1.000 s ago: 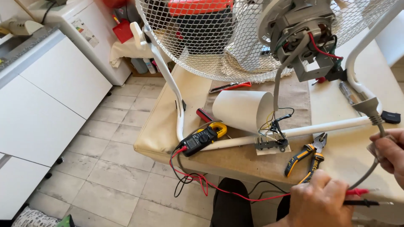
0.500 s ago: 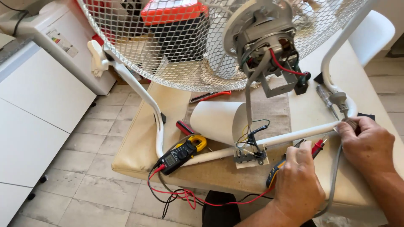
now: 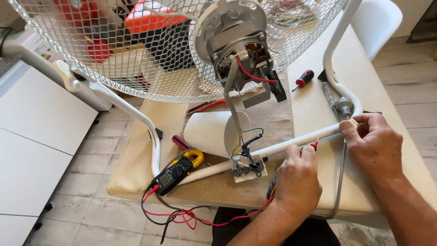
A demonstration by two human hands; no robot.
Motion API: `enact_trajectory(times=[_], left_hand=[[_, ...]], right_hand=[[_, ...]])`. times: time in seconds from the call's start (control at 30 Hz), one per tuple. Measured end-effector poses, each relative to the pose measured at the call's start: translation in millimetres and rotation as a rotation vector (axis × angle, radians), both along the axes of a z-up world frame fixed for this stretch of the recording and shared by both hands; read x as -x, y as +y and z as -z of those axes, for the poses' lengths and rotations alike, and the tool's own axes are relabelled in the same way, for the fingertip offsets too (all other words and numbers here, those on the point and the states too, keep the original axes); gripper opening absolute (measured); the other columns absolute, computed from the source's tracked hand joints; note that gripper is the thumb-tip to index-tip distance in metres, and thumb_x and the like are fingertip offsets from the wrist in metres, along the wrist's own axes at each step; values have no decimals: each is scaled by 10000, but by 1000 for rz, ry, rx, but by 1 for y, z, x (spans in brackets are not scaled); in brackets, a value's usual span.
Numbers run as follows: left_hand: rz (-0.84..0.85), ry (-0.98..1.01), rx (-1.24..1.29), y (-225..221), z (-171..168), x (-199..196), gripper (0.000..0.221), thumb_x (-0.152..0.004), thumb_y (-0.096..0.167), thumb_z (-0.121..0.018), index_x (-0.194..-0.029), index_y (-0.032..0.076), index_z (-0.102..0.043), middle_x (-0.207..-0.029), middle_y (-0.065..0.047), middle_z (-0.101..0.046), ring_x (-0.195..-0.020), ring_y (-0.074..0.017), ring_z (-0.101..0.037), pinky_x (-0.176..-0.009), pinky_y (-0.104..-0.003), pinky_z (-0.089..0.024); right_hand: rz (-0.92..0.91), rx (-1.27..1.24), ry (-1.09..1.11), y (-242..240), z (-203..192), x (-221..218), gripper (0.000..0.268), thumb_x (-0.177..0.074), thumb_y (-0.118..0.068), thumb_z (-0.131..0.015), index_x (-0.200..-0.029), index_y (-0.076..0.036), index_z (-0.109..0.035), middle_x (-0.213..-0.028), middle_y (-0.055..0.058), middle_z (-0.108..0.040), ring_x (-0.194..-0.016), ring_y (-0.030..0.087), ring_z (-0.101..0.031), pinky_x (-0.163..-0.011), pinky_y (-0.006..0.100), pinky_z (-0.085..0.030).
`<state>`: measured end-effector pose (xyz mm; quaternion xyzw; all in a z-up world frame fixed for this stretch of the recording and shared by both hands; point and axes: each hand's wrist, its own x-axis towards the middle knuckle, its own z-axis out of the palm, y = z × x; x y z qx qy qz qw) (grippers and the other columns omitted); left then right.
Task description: Repairing the internal wiring of a fan by stripping wires, making connections, and testing with a multimeter.
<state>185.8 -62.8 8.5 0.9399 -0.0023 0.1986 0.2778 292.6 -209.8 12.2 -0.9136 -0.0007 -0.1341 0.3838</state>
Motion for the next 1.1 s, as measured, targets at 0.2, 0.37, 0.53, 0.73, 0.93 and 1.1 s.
enact_trajectory(times=[0.2,0.37,0.53,0.73,0.93,1.1], left_hand=[[-40,-309,-416,-5,1,4,139,-919,8,-600,-1031,-57,-650,-811,-150,-561,-637,-294,-555,-499,-382,-462],[-55,-441,-437,-15,0,-4,156,-1037,18,-563,-913,-14,-652,-732,-115,-530,-624,-294,-517,-529,-399,-399],[17,-354,-358,-21,15,-11,46,-778,12,-604,-740,-11,-620,-763,-191,-568,-731,-384,-504,-621,-479,-374],[15,-359,-367,-20,2,4,128,-889,-20,-577,-880,-74,-692,-815,-204,-585,-774,-382,-496,-732,-491,-384],[-9,-322,-378,-11,0,9,163,-867,-8,-578,-978,-75,-676,-855,-190,-578,-802,-377,-506,-753,-483,-435],[1,-289,-372,-4,-3,13,248,-798,-1,-622,-1026,-93,-655,-867,-195,-583,-812,-370,-512,-751,-471,-438]], right_hand=[[2,-63,2,2,-12,8,326,-1020,-378,-705,-1164,-86,-713,-910,64,-704,-825,264,-647,-825,407,-487],[-1,-104,9,3,-18,13,327,-1018,-374,-695,-1157,-78,-710,-926,74,-714,-849,262,-652,-830,404,-486],[-1,-96,34,2,-19,13,320,-1009,-390,-704,-1144,-99,-712,-906,56,-701,-855,267,-647,-836,407,-479],[-13,-130,25,3,-22,16,304,-1010,-380,-716,-1130,-101,-722,-902,45,-700,-834,235,-640,-816,385,-486],[-15,-176,12,4,-28,21,351,-1007,-367,-713,-1183,-62,-709,-923,74,-693,-846,235,-635,-804,386,-494],[-4,-177,7,3,-27,20,335,-1024,-364,-711,-1166,-60,-705,-929,72,-703,-848,234,-641,-800,390,-494]])
